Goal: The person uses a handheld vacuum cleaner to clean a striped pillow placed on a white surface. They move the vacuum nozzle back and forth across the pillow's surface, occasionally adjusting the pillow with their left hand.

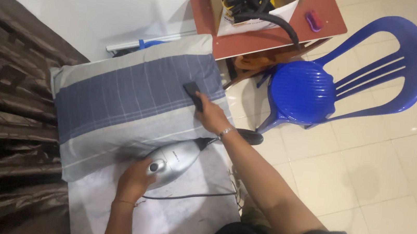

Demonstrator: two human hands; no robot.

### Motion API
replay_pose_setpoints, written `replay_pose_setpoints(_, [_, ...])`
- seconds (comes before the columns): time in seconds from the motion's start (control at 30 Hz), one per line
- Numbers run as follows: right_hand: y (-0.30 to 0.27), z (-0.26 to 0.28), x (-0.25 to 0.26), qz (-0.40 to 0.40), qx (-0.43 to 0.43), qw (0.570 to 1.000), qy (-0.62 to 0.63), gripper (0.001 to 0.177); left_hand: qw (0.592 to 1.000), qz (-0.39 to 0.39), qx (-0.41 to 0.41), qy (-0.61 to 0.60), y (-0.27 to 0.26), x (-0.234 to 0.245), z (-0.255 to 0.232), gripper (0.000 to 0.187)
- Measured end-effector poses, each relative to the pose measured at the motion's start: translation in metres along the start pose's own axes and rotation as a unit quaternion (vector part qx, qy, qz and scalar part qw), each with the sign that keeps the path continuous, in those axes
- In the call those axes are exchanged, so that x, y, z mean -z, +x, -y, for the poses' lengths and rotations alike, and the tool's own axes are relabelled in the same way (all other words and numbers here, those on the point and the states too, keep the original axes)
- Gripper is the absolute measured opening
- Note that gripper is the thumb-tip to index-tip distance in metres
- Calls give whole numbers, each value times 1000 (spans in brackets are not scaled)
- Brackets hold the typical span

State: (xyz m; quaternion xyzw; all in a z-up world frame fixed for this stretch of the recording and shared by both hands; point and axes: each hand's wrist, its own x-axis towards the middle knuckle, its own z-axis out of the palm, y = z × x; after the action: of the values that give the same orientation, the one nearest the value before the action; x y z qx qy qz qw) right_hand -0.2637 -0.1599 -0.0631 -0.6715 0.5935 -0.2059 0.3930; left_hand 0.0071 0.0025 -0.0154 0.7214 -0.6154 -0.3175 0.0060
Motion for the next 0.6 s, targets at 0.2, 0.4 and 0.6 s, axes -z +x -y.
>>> replay_pose_setpoints(0.2, [-67,2,4,20,-13,997,-67,74,1000,-5,-16,-25,3,-10,14,44])
replay_pose_setpoints(0.4, [-106,13,9,-10,14,996,-87,68,991,-98,-87,-27,-1,-12,15,49])
replay_pose_setpoints(0.6, [-62,27,7,-8,-23,991,-135,56,996,-50,-63,46,4,-10,11,56])
